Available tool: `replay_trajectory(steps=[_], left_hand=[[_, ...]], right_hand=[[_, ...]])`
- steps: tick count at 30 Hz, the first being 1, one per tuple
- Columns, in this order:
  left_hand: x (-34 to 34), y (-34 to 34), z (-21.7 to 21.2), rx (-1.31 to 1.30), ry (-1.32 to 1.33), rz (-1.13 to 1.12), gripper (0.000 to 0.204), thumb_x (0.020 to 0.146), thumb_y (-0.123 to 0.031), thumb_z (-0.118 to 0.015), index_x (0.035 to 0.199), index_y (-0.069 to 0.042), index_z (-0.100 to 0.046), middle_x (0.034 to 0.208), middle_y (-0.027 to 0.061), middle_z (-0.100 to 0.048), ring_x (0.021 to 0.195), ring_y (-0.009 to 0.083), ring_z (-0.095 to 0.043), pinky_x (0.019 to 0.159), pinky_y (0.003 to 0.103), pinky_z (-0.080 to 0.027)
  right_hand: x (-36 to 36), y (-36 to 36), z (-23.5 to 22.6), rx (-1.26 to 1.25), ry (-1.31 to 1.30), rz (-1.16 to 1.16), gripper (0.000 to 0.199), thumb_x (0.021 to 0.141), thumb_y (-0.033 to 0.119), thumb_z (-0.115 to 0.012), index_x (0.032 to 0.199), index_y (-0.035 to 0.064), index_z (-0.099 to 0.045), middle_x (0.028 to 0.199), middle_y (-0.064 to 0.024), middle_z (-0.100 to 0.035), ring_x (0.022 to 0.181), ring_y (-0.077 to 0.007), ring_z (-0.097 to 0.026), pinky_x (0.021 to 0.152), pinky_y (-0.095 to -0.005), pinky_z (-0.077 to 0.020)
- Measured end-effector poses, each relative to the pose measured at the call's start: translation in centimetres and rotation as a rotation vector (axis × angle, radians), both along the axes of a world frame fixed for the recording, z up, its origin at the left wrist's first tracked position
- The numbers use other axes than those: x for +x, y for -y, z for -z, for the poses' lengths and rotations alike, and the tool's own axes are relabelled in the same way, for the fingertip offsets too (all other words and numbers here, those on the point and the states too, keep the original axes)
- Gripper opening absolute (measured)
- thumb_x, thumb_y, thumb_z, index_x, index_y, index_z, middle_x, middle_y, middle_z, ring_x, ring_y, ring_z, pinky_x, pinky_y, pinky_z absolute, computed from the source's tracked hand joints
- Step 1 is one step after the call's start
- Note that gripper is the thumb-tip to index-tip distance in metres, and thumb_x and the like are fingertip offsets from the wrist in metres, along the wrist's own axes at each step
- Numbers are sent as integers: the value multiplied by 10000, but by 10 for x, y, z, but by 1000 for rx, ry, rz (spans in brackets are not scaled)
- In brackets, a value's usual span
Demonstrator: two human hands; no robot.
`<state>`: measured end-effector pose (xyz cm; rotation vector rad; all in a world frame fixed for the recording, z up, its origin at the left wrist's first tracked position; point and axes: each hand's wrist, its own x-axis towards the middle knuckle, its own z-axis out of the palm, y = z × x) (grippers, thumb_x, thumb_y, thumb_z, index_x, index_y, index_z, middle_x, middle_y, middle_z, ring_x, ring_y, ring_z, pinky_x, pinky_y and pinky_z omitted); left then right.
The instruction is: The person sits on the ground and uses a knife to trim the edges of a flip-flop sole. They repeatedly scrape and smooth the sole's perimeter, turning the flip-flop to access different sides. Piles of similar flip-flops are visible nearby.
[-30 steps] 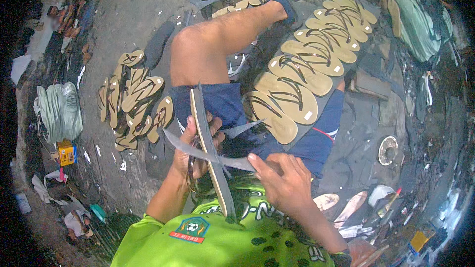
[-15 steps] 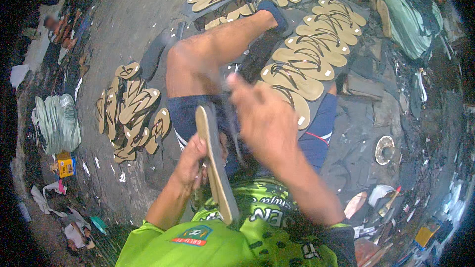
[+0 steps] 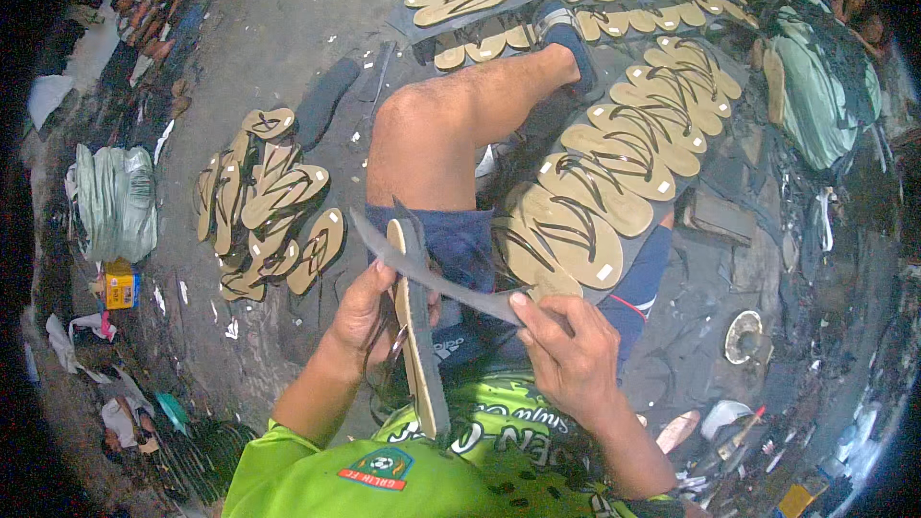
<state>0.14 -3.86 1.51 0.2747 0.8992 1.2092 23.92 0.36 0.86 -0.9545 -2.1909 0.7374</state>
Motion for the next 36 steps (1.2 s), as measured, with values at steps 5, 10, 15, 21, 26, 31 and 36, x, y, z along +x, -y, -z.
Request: replay_trajectory(steps=[5, 10, 15, 21, 26, 31, 36], left_hand=[[-1, -4, 13, -21, 42, 21, 528, 827, -527, -633, 1067, -65, -541, 843, 105, -608, 681, 207, -624, 563, 299, -529], [3, -16, 7, -57, 23, 54, 488, 849, -514, -609, 1041, -72, -533, 822, 105, -588, 668, 206, -613, 534, 300, -524], [-6, -25, 10, -21, 48, 97, 469, 860, -482, -614, 1039, -57, -529, 816, 110, -581, 665, 206, -614, 558, 314, -536], [-5, -32, 5, -69, 42, 109, 491, 835, -457, -662, 1024, -21, -538, 819, 84, -596, 677, 183, -618, 597, 310, -543], [-13, -33, 7, 27, 217, 213, 411, 918, -300, -614, 1198, -13, -525, 1063, 30, -612, 944, 94, -570, 840, 253, -462], [-5, -38, 5, 22, 70, 296, 447, 904, -296, -639, 1226, -12, -516, 1067, 21, -609, 943, 87, -560, 836, 242, -454], [-4, -37, 2, 4, 60, 333, 480, 885, -313, -665, 1221, -5, -515, 1052, 23, -606, 934, 91, -556, 832, 240, -452]], right_hand=[[10, 1, 9, 3, 110, 50, 532, 680, 87, -753, 1188, 183, -628, 886, -86, -585, 734, -259, -587, 629, -367, -472], [-7, -25, -1, 94, 167, 69, 558, 673, 95, -755, 1203, 207, -619, 860, -76, -577, 724, -256, -582, 621, -367, -468], [-23, -45, -22, -63, 212, 2, 527, 718, 81, -729, 1214, 219, -616, 843, -63, -577, 697, -256, -590, 603, -363, -479], [-33, -75, -63, -357, 343, -122, 446, 802, 98, -681, 1230, 194, -601, 793, -88, -559, 669, -293, -590, 589, -375, -481], [-37, -109, -79, -498, 465, -311, 414, 832, 108, -644, 1237, 172, -593, 741, -105, -530, 686, -318, -582, 597, -417, -461], [-47, -133, -72, -424, 470, -458, 351, 875, 180, -572, 1221, 127, -596, 820, -126, -617, 773, -342, -612, 657, -447, -483], [-55, -151, -80, -537, 476, -587, 404, 879, 101, -517, 1282, 109, -548, 948, -167, -618, 874, -360, -605, 748, -416, -490]])
